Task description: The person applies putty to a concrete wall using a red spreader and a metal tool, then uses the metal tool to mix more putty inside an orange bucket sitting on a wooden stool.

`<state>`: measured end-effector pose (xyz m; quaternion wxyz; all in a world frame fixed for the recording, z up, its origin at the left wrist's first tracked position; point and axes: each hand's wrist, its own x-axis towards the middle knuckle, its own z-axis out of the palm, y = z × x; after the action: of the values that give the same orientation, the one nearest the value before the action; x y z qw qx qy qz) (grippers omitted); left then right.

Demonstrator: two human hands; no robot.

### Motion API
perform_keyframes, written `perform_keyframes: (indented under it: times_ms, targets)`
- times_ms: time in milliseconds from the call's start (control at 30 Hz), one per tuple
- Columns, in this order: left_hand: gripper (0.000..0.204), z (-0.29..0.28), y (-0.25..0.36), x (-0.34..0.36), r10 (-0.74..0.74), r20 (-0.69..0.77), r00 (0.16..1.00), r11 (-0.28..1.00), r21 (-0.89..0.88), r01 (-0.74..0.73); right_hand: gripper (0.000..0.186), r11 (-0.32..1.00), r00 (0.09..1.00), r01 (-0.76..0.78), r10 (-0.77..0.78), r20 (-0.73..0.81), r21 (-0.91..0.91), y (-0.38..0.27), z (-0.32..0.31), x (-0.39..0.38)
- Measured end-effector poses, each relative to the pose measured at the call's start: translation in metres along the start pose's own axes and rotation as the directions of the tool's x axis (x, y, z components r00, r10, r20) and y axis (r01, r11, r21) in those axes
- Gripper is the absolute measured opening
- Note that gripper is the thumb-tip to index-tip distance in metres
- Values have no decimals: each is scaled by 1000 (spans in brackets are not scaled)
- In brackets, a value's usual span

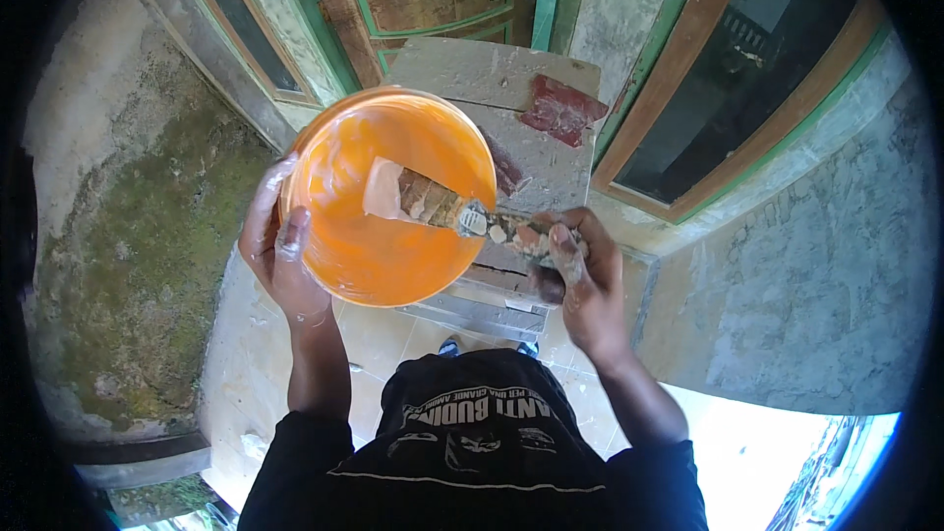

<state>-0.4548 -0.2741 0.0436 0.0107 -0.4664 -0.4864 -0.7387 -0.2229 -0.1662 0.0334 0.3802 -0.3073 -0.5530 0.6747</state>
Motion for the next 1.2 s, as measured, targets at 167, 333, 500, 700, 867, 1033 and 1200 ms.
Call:
perform_keyframes:
  times_ms: [167,333,500,700,867,1033,1200]
  targets:
    - [33,8,-5,-1,-81,-285,955,996,2,85,25,972,1000,-7,14,-26,235,19,11,-17]
    - [30,12,-9,0,-158,-395,905,981,-163,101,27,900,986,-123,63,154,419,22,17,-23]
    - [27,17,-14,14,-299,-405,864,926,-341,161,30,887,929,-182,15,369,424,16,27,-7]
    - [25,25,-15,29,-402,-349,847,867,-444,228,40,893,904,-251,77,421,374,3,15,13]
    - [27,25,-33,37,-485,-298,822,811,-504,296,41,874,932,-268,129,339,404,13,17,22]
    - [28,15,-52,42,-511,-256,820,809,-466,359,38,896,901,-337,218,375,290,3,18,36]
    - [36,12,-52,32,-418,-272,867,893,-300,337,43,904,849,-348,192,492,248,-7,22,63]
